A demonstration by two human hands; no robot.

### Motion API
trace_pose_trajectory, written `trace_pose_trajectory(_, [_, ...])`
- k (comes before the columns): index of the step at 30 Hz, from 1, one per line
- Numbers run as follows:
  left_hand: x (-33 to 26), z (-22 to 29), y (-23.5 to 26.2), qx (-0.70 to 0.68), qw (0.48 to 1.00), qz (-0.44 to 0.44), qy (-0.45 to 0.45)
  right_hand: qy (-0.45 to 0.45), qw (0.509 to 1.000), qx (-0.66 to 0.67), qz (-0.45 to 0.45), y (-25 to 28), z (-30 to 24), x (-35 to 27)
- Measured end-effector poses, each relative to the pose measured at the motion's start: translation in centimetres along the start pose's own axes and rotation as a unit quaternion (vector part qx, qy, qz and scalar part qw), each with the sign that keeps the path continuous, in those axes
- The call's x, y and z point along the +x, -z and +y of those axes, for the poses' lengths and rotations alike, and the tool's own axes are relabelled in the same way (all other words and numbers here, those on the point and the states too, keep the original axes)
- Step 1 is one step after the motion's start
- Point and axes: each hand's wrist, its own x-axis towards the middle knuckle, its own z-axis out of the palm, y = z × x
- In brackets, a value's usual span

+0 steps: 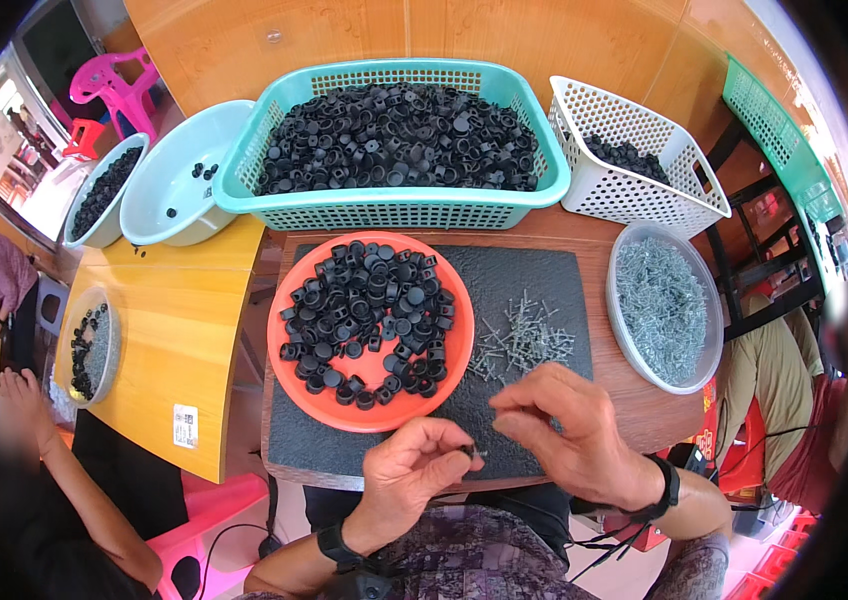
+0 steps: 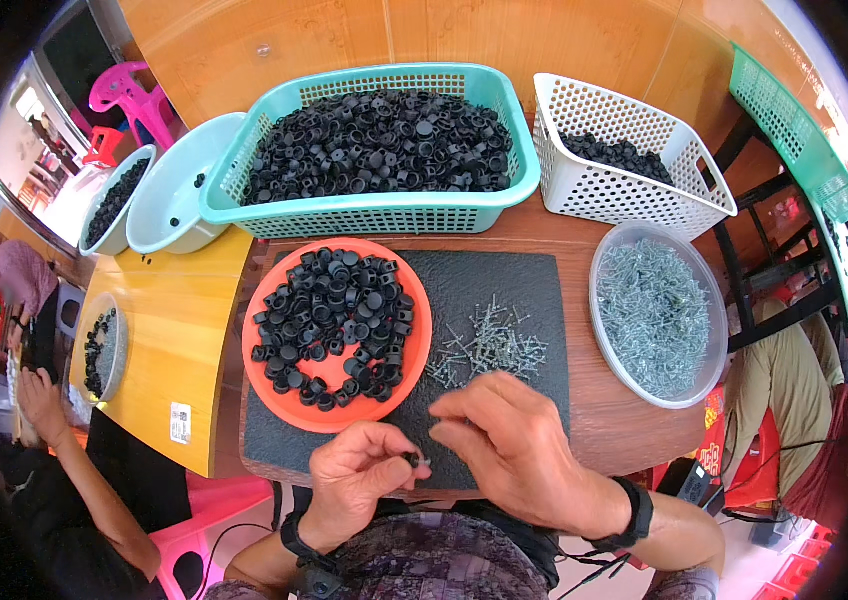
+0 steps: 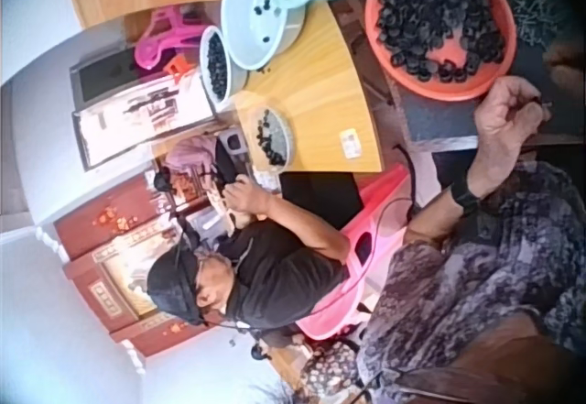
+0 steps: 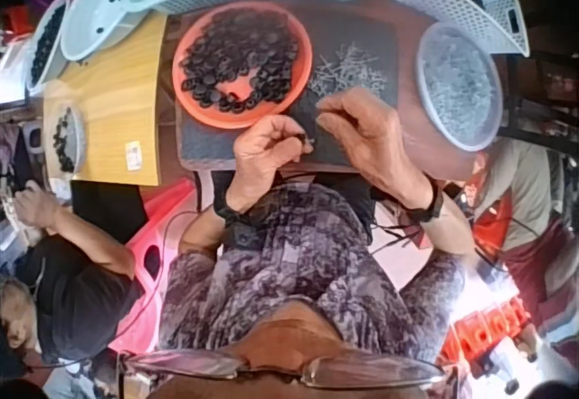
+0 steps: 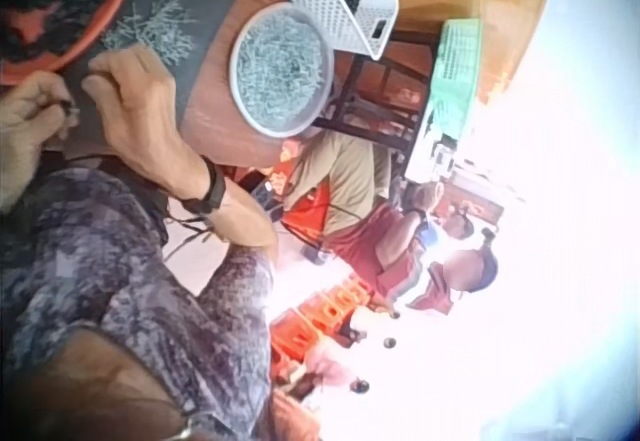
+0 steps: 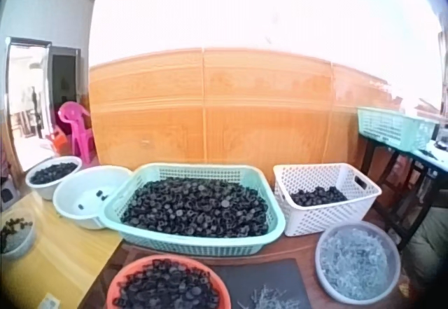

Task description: Assembling small black plastic caps and grey pins by hand at a manufacturing workstation.

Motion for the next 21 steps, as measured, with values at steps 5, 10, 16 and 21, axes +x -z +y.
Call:
trace_pose_trajectory(5, [-0.9, 0.2, 1.3, -0.009, 0.999, -0.039, -0.009, 0.131, 0.986, -0.100, -0.011, -1.7, 1.5, 2.9])
trace_pose_trajectory(10, [-1.0, 0.2, 2.1, -0.012, 0.999, -0.037, -0.019, 0.202, 0.953, -0.205, -0.091, -3.5, 1.9, 4.2])
trace_pose_trajectory(16, [-1.0, 0.2, 2.4, -0.013, 0.999, -0.036, -0.018, 0.219, 0.944, -0.225, -0.096, -3.7, 2.0, 4.4])
trace_pose_trajectory(21, [-1.1, 0.3, 2.0, -0.013, 0.999, -0.034, -0.025, 0.217, 0.955, -0.193, -0.066, -3.6, 2.4, 4.2])
